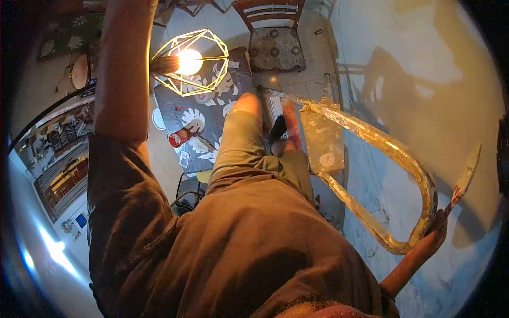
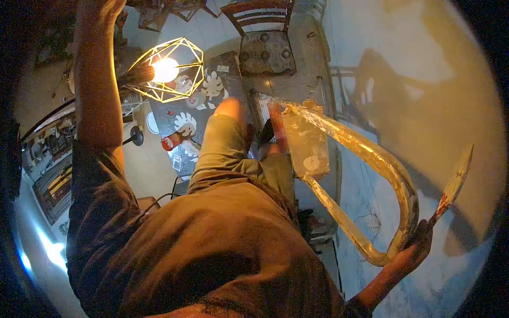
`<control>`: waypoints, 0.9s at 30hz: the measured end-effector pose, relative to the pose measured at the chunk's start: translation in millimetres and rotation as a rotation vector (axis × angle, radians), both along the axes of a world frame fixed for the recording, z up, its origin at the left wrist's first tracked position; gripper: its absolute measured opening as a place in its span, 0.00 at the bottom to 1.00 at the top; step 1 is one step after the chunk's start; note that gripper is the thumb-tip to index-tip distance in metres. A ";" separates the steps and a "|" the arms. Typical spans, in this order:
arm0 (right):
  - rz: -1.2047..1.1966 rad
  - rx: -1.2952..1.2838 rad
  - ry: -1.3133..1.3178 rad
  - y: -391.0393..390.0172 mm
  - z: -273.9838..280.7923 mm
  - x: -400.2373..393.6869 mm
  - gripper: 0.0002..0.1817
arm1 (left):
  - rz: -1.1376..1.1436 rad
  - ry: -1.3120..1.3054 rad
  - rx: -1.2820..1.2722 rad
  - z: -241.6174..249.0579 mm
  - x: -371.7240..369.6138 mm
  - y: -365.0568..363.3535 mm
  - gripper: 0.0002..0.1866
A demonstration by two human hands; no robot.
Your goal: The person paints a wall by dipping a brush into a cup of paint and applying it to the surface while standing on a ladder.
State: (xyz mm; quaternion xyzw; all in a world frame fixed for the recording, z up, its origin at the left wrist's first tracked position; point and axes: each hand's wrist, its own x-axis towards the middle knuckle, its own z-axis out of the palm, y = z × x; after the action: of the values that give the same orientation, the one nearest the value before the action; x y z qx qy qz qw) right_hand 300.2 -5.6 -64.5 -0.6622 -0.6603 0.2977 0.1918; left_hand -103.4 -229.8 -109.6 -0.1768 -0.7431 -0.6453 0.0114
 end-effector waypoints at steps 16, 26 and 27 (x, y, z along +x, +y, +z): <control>0.119 0.131 -0.010 2.7 -9.6 21.5 0.30 | -0.108 0.000 0.018 -8.6 -16.4 -2.1 0.39; 0.154 0.008 -0.145 30.6 -8.6 54.2 0.25 | -0.361 0.002 0.077 37.4 -7.4 0.5 0.37; 0.226 0.107 -0.155 30.8 -12.6 55.2 0.24 | -0.351 0.007 0.165 32.5 -1.8 7.4 0.34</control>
State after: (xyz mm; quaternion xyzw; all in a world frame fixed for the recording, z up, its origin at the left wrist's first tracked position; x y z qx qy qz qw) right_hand 355.5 25.2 -77.1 -0.5934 -0.7585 0.2298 0.1406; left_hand -105.2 -222.4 -77.0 -0.3045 -0.6453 -0.6955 -0.0842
